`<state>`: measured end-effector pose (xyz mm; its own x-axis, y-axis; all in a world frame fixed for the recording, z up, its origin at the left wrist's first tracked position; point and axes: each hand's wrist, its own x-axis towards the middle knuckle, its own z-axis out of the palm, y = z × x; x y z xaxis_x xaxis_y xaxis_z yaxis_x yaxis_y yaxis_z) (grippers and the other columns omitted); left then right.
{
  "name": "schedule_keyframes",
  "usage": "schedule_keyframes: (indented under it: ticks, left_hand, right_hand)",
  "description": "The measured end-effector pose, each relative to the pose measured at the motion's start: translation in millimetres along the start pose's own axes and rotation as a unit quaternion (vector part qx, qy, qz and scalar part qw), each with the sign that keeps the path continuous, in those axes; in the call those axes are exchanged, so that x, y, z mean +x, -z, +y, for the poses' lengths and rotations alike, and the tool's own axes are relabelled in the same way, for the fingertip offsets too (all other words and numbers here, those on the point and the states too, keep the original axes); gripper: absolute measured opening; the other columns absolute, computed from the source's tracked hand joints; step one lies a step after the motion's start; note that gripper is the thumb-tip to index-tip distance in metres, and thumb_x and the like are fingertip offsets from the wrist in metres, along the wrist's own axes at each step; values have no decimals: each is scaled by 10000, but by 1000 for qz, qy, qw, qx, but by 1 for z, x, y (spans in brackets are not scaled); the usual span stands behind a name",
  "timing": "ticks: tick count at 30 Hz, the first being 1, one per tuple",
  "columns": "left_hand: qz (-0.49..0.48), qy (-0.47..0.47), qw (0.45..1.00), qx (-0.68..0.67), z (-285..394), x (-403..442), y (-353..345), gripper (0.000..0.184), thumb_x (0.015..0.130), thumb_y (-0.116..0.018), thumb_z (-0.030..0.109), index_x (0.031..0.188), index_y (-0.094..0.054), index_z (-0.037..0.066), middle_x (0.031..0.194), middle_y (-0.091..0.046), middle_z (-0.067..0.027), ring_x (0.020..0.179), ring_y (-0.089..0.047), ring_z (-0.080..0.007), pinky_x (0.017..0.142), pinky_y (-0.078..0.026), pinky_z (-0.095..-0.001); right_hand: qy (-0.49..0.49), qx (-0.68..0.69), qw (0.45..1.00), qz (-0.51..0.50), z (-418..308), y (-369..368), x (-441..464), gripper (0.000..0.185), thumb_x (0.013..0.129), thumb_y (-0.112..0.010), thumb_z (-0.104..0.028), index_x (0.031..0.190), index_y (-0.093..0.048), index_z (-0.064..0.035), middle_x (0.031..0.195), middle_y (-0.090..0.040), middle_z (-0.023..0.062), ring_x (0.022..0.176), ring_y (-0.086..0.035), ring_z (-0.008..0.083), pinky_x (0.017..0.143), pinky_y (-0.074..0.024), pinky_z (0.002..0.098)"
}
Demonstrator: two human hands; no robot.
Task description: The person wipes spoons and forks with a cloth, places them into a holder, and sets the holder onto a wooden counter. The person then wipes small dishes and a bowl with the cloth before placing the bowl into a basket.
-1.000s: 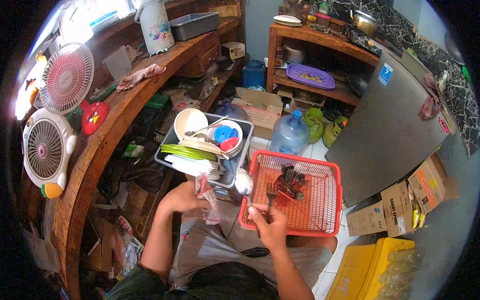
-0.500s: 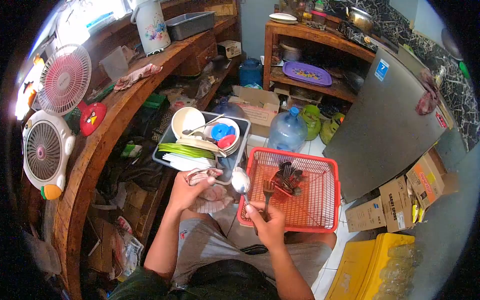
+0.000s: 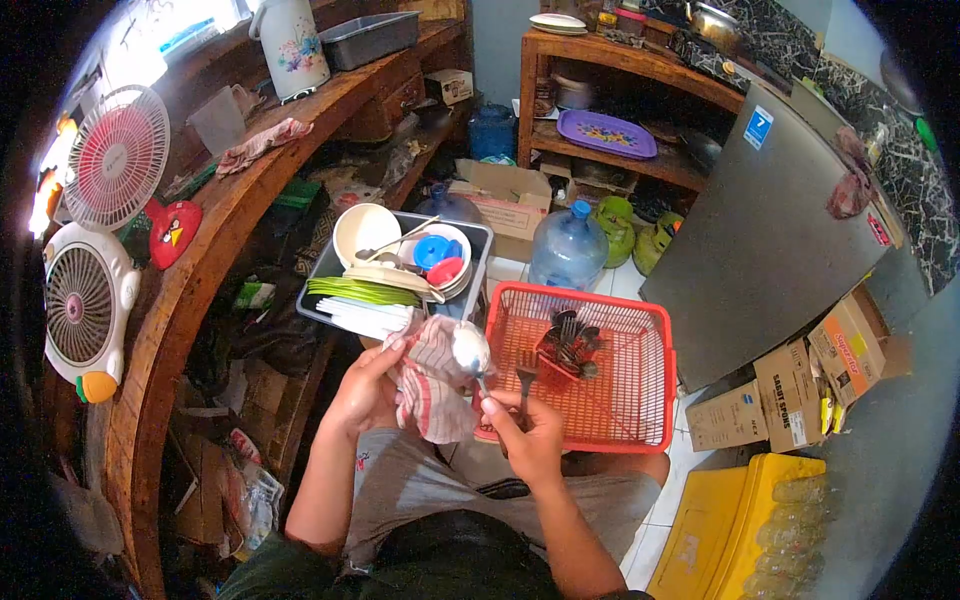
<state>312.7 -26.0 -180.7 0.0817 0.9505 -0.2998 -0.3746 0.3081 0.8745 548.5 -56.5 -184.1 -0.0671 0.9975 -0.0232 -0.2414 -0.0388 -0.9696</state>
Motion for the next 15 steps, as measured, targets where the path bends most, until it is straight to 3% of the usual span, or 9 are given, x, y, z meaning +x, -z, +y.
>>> schedule_keyframes:
  ticks: [1, 2, 4, 5, 8, 10, 12, 13, 15]
  left_hand:
    - [3, 30, 999, -10, 15, -12, -14, 384, 991, -518, 301, 1241, -574, 15, 1125, -656, -84, 913, -668, -162, 745, -573, -316]
    - [3, 31, 999, -10, 14, -15, -19, 384, 991, -518, 301, 1241, -574, 15, 1125, -656, -84, 913, -668, -162, 745, -573, -316]
    - [-185, 20, 944, -274, 7, -21, -24, 437, 942, -473, 159, 1329, -489, -42, 1240, -607, -176, 1020, -661, -254, 747, -598, -347]
    - [-208, 17, 925, -318, -5, -17, -19, 532, 872, -445, 67, 1385, -411, -74, 1321, -544, -236, 1097, -633, -325, 797, -598, -405]
    - [-272, -10, 927, -257, -28, -9, -11, 518, 884, -465, 78, 1377, -419, -72, 1316, -549, -227, 1090, -638, -321, 839, -584, -428]
    - [-237, -7, 941, -242, -30, -9, -25, 474, 885, -494, 51, 1344, -459, -61, 1277, -591, -186, 1100, -640, -276, 871, -568, -393]
    - [-81, -104, 986, -101, -37, -5, -35, 364, 890, -548, 36, 1246, -564, -36, 1143, -671, -104, 1010, -662, -177, 803, -553, -294]
    - [-49, -113, 991, -58, -40, 0, -33, 237, 888, -588, 27, 1114, -650, -9, 999, -710, -39, 882, -658, -105, 748, -516, -262]
    - [-6, -108, 993, -49, -39, 4, -43, 194, 901, -579, 41, 1068, -667, -2, 955, -711, -30, 822, -645, -91, 719, -501, -257]
  right_hand:
    - [1, -6, 1000, -2, -2, -3, 0, 156, 909, -682, -76, 1028, -685, 25, 812, -680, 38, 682, -595, 69, 609, -467, 216]
    - [3, -11, 1000, -4, -3, -4, 0, 153, 909, -681, -74, 1028, -687, 22, 812, -681, 36, 673, -589, 63, 596, -458, 210]
    - [9, -19, 1000, -5, 8, -2, 0, 154, 909, -680, -72, 1030, -688, 22, 816, -682, 35, 674, -587, 61, 597, -457, 210]
    - [15, -26, 1000, -7, 12, -1, 0, 155, 909, -679, -71, 1033, -690, 22, 820, -683, 33, 675, -585, 59, 599, -455, 209]
    - [68, -23, 997, 4, 17, -2, 1, 163, 907, -681, -68, 1041, -690, 24, 837, -687, 30, 700, -594, 56, 612, -466, 211]
    - [60, -24, 998, -2, 19, 0, 1, 164, 907, -679, -64, 1045, -690, 26, 847, -688, 29, 712, -600, 57, 625, -474, 212]
    - [53, -24, 998, -8, 17, 1, 0, 166, 908, -677, -59, 1048, -691, 27, 856, -689, 27, 724, -607, 58, 637, -481, 214]
    - [31, -32, 999, -18, 14, 0, -2, 160, 904, -681, -55, 1040, -695, 29, 853, -687, 24, 725, -608, 58, 641, -487, 216]
    - [11, -40, 999, -30, 16, 0, -2, 155, 901, -684, -50, 1032, -700, 30, 849, -684, 20, 726, -609, 58, 645, -492, 218]
